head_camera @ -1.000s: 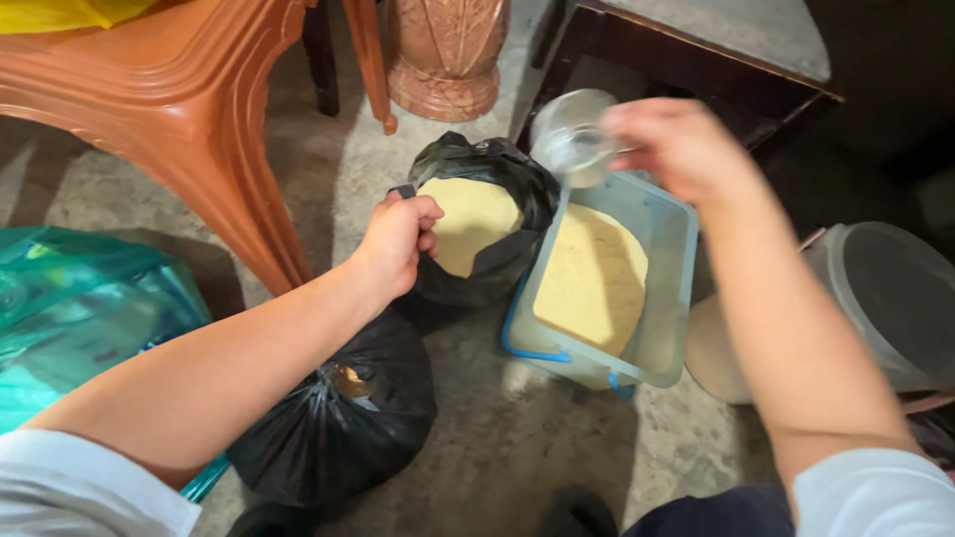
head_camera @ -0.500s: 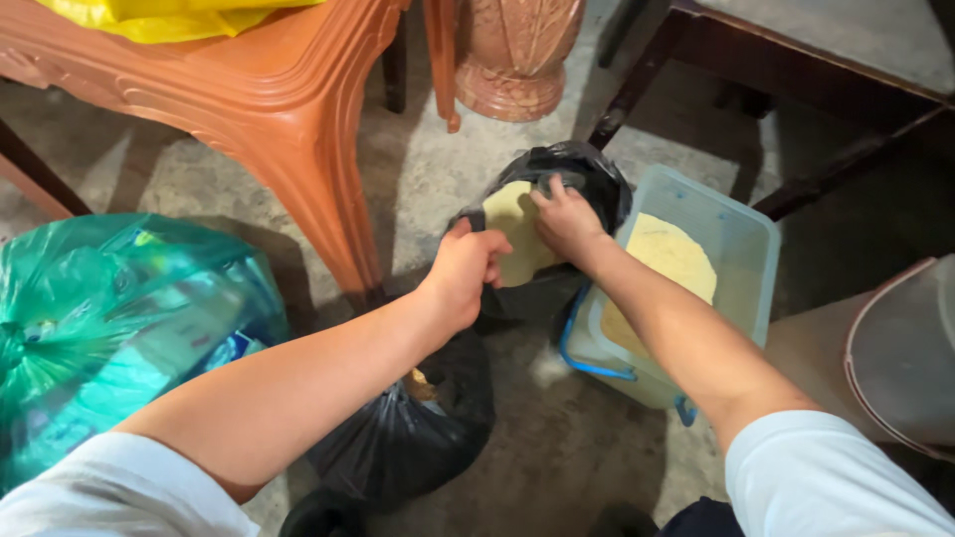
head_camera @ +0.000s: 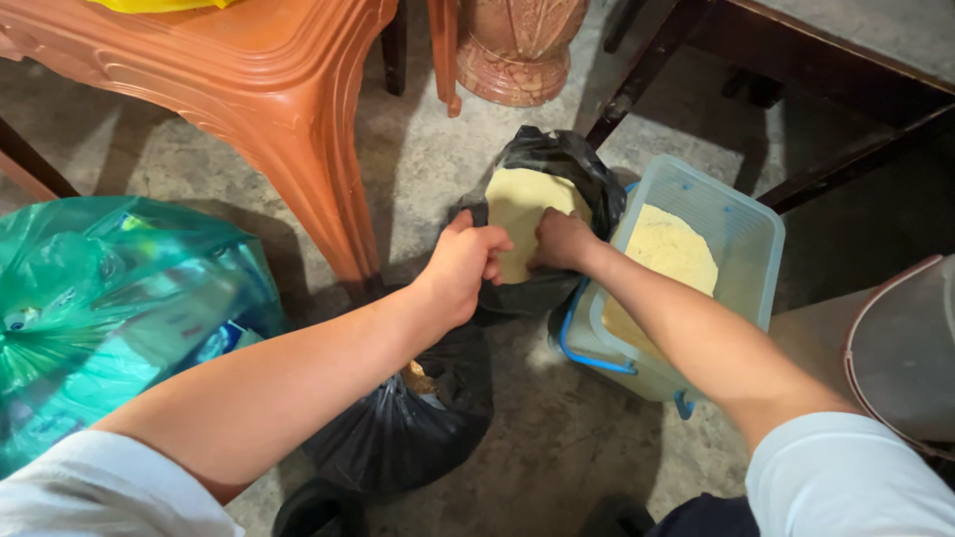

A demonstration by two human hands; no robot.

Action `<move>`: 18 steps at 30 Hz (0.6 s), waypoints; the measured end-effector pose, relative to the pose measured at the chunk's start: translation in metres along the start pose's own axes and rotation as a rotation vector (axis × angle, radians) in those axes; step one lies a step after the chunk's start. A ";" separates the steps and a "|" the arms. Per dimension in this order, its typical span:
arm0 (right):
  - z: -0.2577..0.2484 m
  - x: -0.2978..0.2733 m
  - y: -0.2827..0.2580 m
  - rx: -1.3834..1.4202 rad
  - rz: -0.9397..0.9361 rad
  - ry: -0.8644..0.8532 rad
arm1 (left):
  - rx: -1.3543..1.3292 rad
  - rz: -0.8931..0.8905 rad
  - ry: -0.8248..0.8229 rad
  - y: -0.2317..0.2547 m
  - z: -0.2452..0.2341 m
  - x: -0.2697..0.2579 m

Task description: The person scoops yellow granular material from a clear plastic container using a small plastic cup and pours it into a black plastic bag held open with the other hand. The person repeats this scooping and pouring action multiple times.

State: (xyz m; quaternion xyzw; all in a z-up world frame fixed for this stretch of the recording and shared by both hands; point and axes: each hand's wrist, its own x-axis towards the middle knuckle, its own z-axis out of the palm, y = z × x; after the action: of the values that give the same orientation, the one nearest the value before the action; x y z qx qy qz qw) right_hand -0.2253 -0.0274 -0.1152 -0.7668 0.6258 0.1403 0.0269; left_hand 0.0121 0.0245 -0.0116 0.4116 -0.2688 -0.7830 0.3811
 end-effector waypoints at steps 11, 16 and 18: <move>-0.005 -0.001 0.011 -0.520 -0.136 0.133 | 0.021 0.032 -0.034 0.001 -0.004 -0.002; 0.016 0.008 -0.008 0.121 -0.001 0.013 | 0.024 0.029 -0.053 0.001 -0.005 -0.003; 0.013 0.014 -0.022 0.233 0.033 -0.065 | 0.024 0.027 -0.053 0.001 -0.004 -0.002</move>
State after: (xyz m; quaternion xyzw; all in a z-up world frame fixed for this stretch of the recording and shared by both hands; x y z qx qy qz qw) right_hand -0.2039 -0.0330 -0.1346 -0.7430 0.6493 0.0918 0.1338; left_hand 0.0160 0.0248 -0.0121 0.3916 -0.2938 -0.7852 0.3792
